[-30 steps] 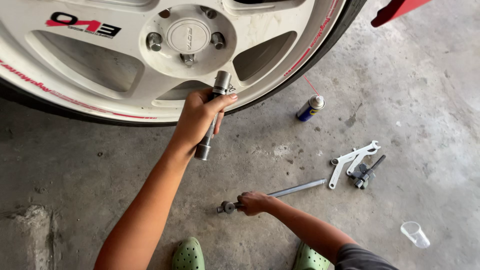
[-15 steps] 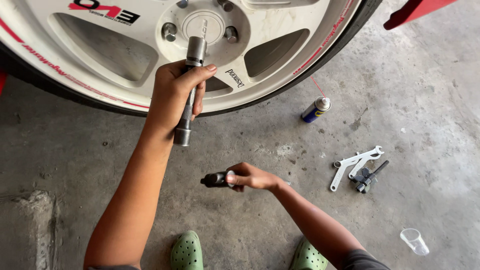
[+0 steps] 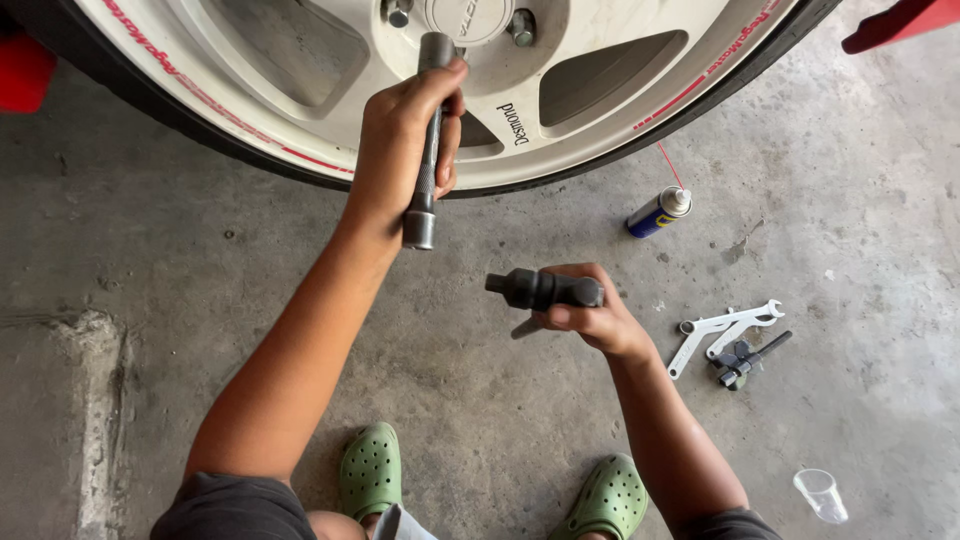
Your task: The person kneels beside the front wheel of a red car on a lift and uses a socket wrench with a long breaker bar to loosen the lug nuts, working on the nuts one at a time and repositioning the wrench between nuts. At the end they handle the wrench and socket on the ground.
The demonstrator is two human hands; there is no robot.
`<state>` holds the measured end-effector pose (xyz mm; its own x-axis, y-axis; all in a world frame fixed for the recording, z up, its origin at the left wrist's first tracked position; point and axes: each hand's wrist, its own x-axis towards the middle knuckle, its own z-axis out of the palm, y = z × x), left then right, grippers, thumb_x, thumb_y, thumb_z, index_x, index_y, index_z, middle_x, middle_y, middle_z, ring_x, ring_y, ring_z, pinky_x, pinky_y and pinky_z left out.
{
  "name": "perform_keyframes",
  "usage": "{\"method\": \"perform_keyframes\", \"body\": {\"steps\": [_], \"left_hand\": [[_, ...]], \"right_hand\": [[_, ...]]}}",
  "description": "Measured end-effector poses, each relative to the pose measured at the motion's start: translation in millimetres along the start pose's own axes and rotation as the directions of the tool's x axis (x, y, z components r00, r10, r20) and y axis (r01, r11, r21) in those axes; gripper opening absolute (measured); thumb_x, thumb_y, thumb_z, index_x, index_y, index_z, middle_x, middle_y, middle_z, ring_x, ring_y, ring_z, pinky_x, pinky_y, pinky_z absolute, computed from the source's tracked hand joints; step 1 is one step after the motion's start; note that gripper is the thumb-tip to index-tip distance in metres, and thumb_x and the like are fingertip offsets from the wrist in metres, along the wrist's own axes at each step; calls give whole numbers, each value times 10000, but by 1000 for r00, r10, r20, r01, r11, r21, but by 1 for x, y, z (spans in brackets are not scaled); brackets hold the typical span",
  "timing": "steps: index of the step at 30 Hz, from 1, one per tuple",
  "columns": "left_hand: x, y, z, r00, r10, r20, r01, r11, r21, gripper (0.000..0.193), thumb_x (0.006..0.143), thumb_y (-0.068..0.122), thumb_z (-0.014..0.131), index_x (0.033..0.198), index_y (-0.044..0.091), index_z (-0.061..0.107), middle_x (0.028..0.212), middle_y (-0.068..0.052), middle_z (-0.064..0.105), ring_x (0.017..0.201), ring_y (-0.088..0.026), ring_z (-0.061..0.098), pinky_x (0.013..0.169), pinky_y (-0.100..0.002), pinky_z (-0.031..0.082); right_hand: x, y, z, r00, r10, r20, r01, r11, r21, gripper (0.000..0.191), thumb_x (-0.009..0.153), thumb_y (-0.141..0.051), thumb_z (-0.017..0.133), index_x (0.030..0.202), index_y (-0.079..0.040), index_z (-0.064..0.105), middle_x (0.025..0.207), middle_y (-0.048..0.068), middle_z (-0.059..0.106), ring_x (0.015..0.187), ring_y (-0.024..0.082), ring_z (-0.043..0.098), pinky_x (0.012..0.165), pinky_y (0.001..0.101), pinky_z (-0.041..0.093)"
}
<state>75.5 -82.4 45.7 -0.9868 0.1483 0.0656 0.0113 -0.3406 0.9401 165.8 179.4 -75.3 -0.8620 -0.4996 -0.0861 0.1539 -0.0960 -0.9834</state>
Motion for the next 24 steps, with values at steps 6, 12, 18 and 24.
{"method": "perform_keyframes", "body": {"steps": [6, 12, 18, 24], "left_hand": [[-19, 3, 16, 975, 100, -197, -155, 944, -290, 381, 994, 464, 558, 825, 144, 438, 524, 3, 450, 413, -138, 483, 460, -310, 451], [-29, 5, 21, 967, -106, -233, -68, 771, -633, 415, 1048, 526, 512, 858, 174, 403, 571, 58, 296, 463, -91, 272, 477, -277, 282], [-34, -6, 35, 956, -176, -235, -46, 702, -711, 512, 990, 646, 408, 844, 156, 412, 534, 52, 297, 429, -89, 280, 453, -263, 292], [-33, -5, 34, 921, -182, -345, -64, 801, -595, 519, 1015, 649, 381, 856, 154, 373, 558, 44, 276, 473, -99, 280, 485, -271, 301]], "right_hand": [[-21, -37, 42, 957, -240, -166, 217, 966, -142, 554, 727, -471, 811, 890, 51, 724, 762, 69, 717, 692, 137, 677, 627, 263, 527], [-21, -46, 70, 861, -367, -352, 286, 922, -261, 556, 753, -517, 779, 831, 30, 717, 698, 53, 696, 615, 118, 644, 572, 263, 511], [-14, -48, 72, 824, -450, -345, 338, 878, -340, 519, 778, -497, 763, 818, 18, 714, 679, 51, 713, 597, 119, 670, 566, 261, 525], [-6, -44, 75, 812, -486, -321, 307, 826, -473, 441, 812, -446, 744, 793, -7, 705, 668, 33, 703, 593, 99, 653, 569, 253, 505]]}}
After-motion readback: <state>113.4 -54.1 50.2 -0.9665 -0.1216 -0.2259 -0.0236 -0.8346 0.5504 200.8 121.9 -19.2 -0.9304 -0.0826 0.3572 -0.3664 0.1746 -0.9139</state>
